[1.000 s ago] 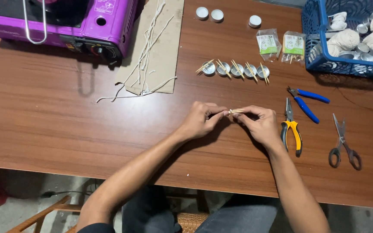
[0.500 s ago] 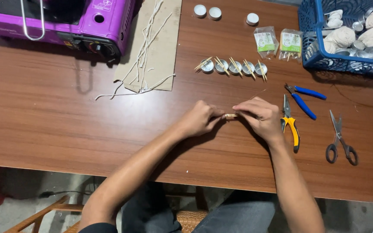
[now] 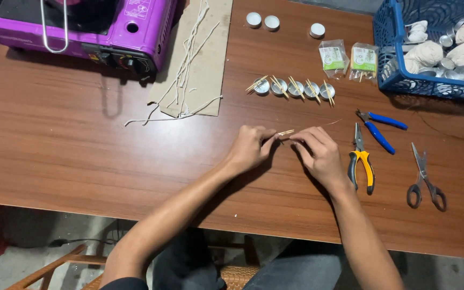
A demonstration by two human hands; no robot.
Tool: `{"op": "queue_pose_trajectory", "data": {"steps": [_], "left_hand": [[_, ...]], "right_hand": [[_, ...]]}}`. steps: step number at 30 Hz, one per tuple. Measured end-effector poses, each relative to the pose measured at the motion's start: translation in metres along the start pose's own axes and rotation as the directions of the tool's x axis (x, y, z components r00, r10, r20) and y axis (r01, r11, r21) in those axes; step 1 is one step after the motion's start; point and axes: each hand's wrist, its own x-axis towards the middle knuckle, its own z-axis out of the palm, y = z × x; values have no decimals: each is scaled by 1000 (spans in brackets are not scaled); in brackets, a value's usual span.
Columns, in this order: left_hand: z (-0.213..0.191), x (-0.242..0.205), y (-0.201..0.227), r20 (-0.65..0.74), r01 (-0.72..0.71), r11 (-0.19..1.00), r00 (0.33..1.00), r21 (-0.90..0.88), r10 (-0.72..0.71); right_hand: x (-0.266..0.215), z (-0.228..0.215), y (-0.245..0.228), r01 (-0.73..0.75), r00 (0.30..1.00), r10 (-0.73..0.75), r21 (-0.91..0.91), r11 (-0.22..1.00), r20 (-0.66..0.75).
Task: Assembling candle wicks into metal bases using pliers to crimp the connection and scissors to trim the wicks to length.
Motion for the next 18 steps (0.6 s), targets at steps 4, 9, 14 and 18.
{"op": "queue_pose_trajectory", "data": {"steps": [4,9,14,18], "left_hand": [[1,3,-6,3,37,999,999,-33,-37],[2,0,-7,58,-2,1000,998,-20,3],[-1,1,7,65,-8,999,998,-48,11],[-7,-2,12,76,-10,1000,997,7,10]], "right_hand": [[3,-20,-14,-52,999,52,59,997,-4],[-15,-61,-25,-214,945,189,-68,974,-268],[-77,-81,-2,-559,827,471,-356,749,-306],[-80,-81,-38,-672,711,675,-472,571,-195]]}}
